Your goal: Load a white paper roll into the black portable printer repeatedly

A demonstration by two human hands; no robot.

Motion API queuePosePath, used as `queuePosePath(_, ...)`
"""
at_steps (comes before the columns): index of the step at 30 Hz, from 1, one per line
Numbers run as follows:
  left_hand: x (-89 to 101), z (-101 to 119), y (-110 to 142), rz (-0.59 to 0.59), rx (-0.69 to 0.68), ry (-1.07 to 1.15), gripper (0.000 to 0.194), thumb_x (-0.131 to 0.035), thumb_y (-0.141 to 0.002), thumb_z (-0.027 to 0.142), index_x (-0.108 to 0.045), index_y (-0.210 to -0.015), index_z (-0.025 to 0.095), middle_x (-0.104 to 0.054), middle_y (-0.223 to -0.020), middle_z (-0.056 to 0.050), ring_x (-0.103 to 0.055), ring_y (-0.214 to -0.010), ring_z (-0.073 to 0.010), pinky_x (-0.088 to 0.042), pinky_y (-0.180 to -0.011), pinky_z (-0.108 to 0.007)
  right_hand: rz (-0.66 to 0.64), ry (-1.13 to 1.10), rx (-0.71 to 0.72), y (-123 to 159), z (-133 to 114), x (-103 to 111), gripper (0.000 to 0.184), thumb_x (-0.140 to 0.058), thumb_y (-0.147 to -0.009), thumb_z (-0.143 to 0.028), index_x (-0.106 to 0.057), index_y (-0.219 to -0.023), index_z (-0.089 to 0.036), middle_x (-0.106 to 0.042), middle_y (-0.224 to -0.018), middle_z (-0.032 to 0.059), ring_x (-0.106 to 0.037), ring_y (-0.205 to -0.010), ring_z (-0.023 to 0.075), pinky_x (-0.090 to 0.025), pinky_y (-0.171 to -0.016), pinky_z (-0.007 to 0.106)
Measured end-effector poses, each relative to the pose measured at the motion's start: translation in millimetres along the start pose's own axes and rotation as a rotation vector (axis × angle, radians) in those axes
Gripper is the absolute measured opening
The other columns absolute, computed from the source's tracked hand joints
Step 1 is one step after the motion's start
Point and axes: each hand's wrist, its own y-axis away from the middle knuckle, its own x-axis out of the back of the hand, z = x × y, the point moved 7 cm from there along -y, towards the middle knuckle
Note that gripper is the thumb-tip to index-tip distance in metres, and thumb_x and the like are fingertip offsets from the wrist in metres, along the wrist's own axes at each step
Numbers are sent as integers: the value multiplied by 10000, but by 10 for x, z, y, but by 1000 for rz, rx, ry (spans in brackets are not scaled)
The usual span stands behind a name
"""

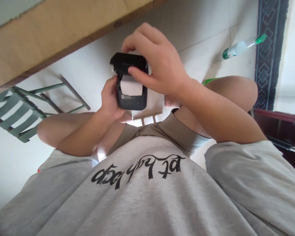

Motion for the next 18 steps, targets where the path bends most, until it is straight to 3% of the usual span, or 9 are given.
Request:
queuePosePath(5,-17,-61,6,-111,23,20,421,-463,-1109,441,-773,-1007,175,-834,-973,-73,-802,-903,-270,-636,-865,-406,241,190,-34,36,-1,164,285,-446,-951,-186,-708,-1057,-220,-737,-1076,42,-678,-1069,171,-547,-983,334)
queuePosePath(7,5,-72,-3,-85,25,11,387,-535,-1088,470,-773,-1008,176,-835,-980,-74,-798,-942,-276,-628,-893,-395,213,246,-64,47,-24,129,289,-445,-970,-197,-721,-1052,-219,-742,-1048,37,-679,-1009,162,-517,-919,326)
queuePosePath(10,40,-77,-16,-10,25,-20,386,-605,-1058,527,-769,-987,185,-816,-939,-61,-782,-1029,-287,-609,-915,-364,-124,271,-230,50,28,-133,306,-473,-1006,-286,-730,-1168,-240,-760,-1100,24,-675,-985,161,-456,-815,313)
queuePosePath(13,63,-65,-14,64,30,-62,416,-542,-1089,519,-763,-935,202,-801,-906,-39,-771,-1072,-265,-599,-883,-320,-422,327,-414,94,80,-349,346,-499,-1040,-414,-707,-1272,-264,-755,-1261,32,-682,-1065,202,-469,-842,317)
queuePosePath(18,59,-48,-3,82,44,-71,387,-539,-1099,488,-753,-922,217,-804,-908,-31,-766,-1051,-241,-592,-898,-297,-659,368,-469,114,18,-492,350,-471,-1059,-384,-681,-1318,-276,-684,-1462,58,-703,-1171,291,-548,-963,424)
